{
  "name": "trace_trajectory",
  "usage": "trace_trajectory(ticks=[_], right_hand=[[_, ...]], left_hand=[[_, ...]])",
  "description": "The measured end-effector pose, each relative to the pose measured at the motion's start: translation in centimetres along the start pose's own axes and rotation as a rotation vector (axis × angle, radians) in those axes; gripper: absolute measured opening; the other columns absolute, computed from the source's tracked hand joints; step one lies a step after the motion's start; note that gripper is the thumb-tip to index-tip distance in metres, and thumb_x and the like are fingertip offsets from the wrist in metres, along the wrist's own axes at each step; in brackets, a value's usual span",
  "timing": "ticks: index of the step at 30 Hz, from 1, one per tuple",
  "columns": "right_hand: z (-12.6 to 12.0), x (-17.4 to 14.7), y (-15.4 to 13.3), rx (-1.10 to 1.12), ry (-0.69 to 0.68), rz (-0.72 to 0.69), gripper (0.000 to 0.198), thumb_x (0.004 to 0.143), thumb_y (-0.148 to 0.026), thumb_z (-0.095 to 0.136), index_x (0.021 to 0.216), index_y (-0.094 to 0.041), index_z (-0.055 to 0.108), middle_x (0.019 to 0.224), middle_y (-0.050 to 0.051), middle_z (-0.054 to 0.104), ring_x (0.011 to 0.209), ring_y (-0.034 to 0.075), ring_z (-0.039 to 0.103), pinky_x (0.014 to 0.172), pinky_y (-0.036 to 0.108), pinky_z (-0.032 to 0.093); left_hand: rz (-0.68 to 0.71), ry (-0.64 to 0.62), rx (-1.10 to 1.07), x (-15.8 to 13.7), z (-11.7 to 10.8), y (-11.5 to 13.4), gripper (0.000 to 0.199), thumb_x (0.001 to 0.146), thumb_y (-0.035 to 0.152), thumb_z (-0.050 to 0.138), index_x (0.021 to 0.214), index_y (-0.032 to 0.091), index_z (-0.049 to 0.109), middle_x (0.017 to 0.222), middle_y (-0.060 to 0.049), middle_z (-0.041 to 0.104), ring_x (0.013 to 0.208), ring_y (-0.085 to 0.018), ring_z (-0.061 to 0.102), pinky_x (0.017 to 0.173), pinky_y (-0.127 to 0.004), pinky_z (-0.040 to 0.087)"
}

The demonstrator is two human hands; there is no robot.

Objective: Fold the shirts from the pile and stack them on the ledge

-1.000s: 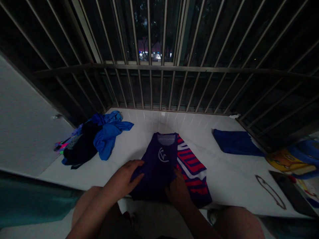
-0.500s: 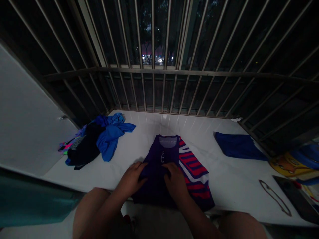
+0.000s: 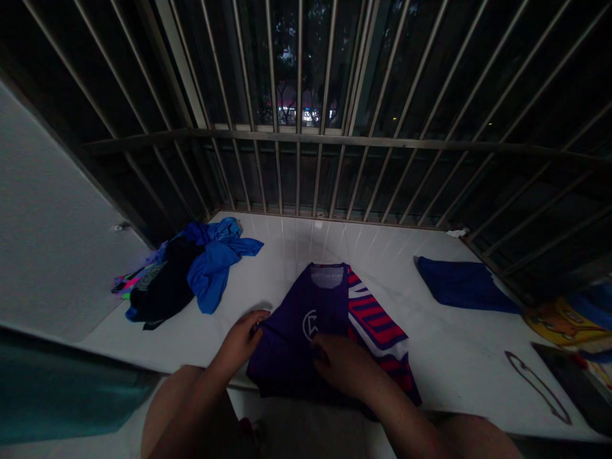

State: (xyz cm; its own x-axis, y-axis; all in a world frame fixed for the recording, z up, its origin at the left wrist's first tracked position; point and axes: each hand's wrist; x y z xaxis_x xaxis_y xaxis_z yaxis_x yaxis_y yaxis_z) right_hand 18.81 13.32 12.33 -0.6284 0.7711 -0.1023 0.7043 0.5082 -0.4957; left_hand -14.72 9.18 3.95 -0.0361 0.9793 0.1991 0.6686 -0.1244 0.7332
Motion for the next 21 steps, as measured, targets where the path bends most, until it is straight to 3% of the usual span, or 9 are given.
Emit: trace_trajectory(ticks=[2,4,7,10,13,16,19,21], right_hand=[[-1.6,4.3,-0.3,-0.013,0.075,0.115,0.016,0.105,-0.032,0.067,0.113,-0.025,0.079,0.103,0.006,0.085,0.091,0.022,0.080,0.078,0.029,0.052],[-2.7,9.1,-0.3,-0.065,0.170,0.225,0.028,0.112,-0.037,0.060,0.116,-0.015,0.078,0.108,0.014,0.084,0.100,0.025,0.080,0.084,0.031,0.052],[-3.0,15.0,0.2,-0.104,0.234,0.276,0.042,0.114,-0.038,0.059,0.129,-0.001,0.072,0.121,0.025,0.080,0.114,0.028,0.077,0.092,0.035,0.051],[-2.3,18.7,0.7,-0.112,0.233,0.250,0.033,0.113,-0.033,0.060,0.118,-0.005,0.076,0.117,0.019,0.080,0.110,0.023,0.076,0.092,0.031,0.050],[-1.6,20.9,0.7,-0.111,0.251,0.203,0.032,0.116,-0.030,0.053,0.114,-0.009,0.077,0.112,0.012,0.081,0.105,0.018,0.075,0.093,0.027,0.049],[-1.1,22.1,0.4,-0.105,0.282,0.178,0.039,0.119,-0.029,0.044,0.120,-0.006,0.075,0.114,0.013,0.079,0.108,0.019,0.074,0.096,0.027,0.048],[-1.3,21.4,0.5,-0.098,0.311,0.164,0.033,0.117,-0.028,0.051,0.126,-0.006,0.073,0.120,0.015,0.078,0.111,0.023,0.073,0.098,0.032,0.051],[-1.6,19.4,0.9,-0.100,0.336,0.148,0.028,0.114,-0.029,0.058,0.128,-0.011,0.073,0.124,0.015,0.076,0.117,0.027,0.071,0.103,0.037,0.053]], left_hand=[[0.025,0.023,-0.022,-0.1,-0.1,0.2,0.043,0.094,0.019,0.056,0.131,0.025,0.076,0.113,-0.007,0.079,0.098,-0.022,0.075,0.092,-0.039,0.062],[0.039,0.043,-0.045,0.0,-0.2,0.6,0.036,0.094,0.020,0.056,0.121,0.025,0.079,0.100,-0.005,0.074,0.088,-0.021,0.070,0.084,-0.035,0.060],[0.027,0.086,-0.093,0.3,-0.4,1.0,0.028,0.092,0.022,0.057,0.103,0.024,0.082,0.099,-0.006,0.071,0.085,-0.020,0.068,0.079,-0.034,0.057],[-0.012,0.149,-0.105,0.5,-0.5,1.1,0.026,0.087,0.021,0.057,0.096,0.024,0.081,0.096,-0.005,0.069,0.085,-0.021,0.068,0.078,-0.034,0.057],[-0.043,0.192,-0.079,0.5,-0.3,1.1,0.025,0.085,0.019,0.055,0.091,0.024,0.079,0.094,-0.005,0.069,0.085,-0.022,0.069,0.080,-0.037,0.059],[-0.044,0.176,-0.024,0.3,0.0,0.9,0.024,0.084,0.018,0.055,0.090,0.024,0.078,0.105,-0.008,0.072,0.098,-0.025,0.072,0.092,-0.043,0.062],[-0.035,0.165,0.074,0.1,-0.1,1.2,0.021,0.087,0.021,0.059,0.092,0.025,0.079,0.110,-0.010,0.073,0.111,-0.029,0.072,0.106,-0.050,0.060],[-0.047,0.182,0.113,0.1,-0.4,1.8,0.019,0.095,0.027,0.059,0.093,0.024,0.078,0.111,-0.011,0.073,0.111,-0.030,0.072,0.107,-0.050,0.060]])
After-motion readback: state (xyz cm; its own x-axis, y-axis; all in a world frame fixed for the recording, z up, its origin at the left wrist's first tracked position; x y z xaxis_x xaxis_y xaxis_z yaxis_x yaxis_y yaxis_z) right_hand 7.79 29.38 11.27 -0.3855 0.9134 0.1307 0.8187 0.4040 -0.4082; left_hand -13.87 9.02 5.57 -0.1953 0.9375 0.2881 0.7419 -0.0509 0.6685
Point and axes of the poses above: each hand's wrist, its own x-axis towards the middle knuckle, its own z-axis out of the palm, y = z × x
